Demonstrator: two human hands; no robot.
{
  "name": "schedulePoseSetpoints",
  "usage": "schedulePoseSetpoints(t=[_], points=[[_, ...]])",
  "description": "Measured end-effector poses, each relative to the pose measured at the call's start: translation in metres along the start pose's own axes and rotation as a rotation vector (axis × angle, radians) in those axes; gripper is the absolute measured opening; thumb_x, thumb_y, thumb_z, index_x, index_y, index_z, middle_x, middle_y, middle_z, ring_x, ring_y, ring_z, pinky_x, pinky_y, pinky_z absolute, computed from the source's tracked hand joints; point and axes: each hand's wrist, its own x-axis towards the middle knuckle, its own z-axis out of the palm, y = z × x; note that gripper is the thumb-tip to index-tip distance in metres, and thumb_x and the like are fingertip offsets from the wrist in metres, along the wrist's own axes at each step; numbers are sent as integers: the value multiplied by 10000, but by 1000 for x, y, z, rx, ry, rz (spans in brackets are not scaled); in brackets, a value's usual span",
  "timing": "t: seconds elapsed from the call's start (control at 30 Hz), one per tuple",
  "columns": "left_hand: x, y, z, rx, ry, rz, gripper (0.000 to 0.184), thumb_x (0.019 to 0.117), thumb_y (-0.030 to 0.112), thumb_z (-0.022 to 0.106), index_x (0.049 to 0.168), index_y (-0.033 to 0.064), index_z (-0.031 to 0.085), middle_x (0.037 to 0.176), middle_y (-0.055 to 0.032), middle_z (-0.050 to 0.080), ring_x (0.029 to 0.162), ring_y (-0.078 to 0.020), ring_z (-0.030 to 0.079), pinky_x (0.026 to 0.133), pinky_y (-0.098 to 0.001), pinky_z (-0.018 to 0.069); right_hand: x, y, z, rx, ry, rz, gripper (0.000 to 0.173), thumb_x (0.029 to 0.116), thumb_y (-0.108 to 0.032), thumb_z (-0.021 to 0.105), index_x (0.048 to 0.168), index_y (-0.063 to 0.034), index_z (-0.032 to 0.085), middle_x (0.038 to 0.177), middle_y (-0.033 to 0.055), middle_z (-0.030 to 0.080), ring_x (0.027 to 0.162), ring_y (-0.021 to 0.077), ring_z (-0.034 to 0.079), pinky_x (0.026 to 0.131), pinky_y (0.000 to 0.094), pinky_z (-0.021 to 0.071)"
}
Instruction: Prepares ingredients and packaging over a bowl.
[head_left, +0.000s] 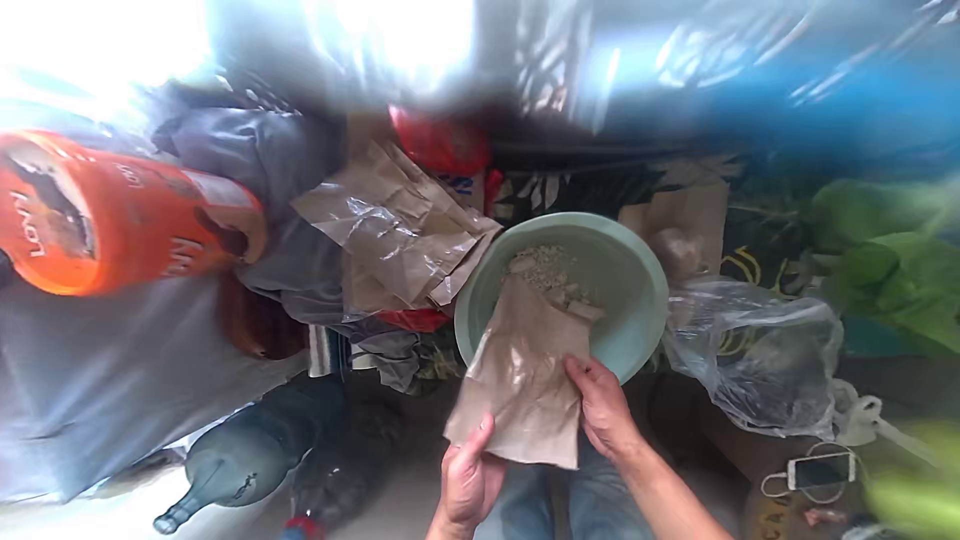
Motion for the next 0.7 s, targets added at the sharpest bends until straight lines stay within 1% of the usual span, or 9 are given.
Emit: schedulePoseSetpoints(t=[0.03,0.1,0.17,0.2,0.27,0.33,0.43,0.5,0.7], points=[[5,6,-8,90,-133,32,717,972,293,667,1589,121,345,1492,-193,522,1305,-343,580,1051,-550,519,3,-5,1,-112,64,-62,242,1077,-170,532,1193,11,644,998,125,745,922,190,740,854,371,635],[17,26,-20,277,-189,96,963,931,562,667,1638,120,187,1504,-222,503,1298,-370,585,1033,-544,535,11,-19,-1,-333,86,-160,233,1070,-205,548,1175,-33,663,950,51,752,882,116,736,822,319,630],[30,47,-22,458,-80,63,919,956,618,597,1603,57,263,1383,-232,605,1164,-346,673,927,-489,597,15,-34,-4,-424,-54,-226,229,1069,-207,548,1169,-40,668,961,27,757,888,89,736,832,296,632],[36,54,-18,543,9,14,768,1009,517,565,1564,34,349,1303,-217,656,1084,-314,708,873,-456,620,16,-40,-4,-452,-141,-260,232,1069,-204,543,1174,-40,670,973,21,758,899,83,735,844,288,630],[48,62,-4,637,156,-68,450,1045,317,570,1365,0,575,1099,-166,726,925,-244,736,795,-399,634,16,-49,-1,-515,-282,-292,237,1068,-211,543,1171,-47,678,979,12,758,909,69,731,851,279,624],[59,63,8,661,198,-55,242,1034,178,610,1131,-31,683,976,-160,741,857,-221,734,775,-384,630,17,-53,1,-532,-338,-278,235,1060,-228,564,1156,-57,693,970,11,756,900,72,729,840,282,621],[74,73,21,694,161,118,217,1049,132,567,1160,-29,660,993,-152,738,895,-230,735,823,-417,632,18,-50,8,-434,-111,-287,166,1022,-199,635,1043,-53,711,854,17,739,769,98,712,724,275,616],[88,92,33,686,205,256,235,1069,160,530,1216,2,625,1020,-134,730,920,-229,731,838,-441,630,21,-48,6,-347,20,-269,166,1041,-158,602,1058,-19,691,838,47,730,746,136,718,720,297,632],[142,209,54,363,286,585,327,1116,296,369,1348,117,515,1199,-61,678,1123,-186,668,974,-443,566,19,-33,-15,-461,61,-230,216,1068,-196,547,1104,-46,699,897,32,750,812,130,734,746,295,635]])
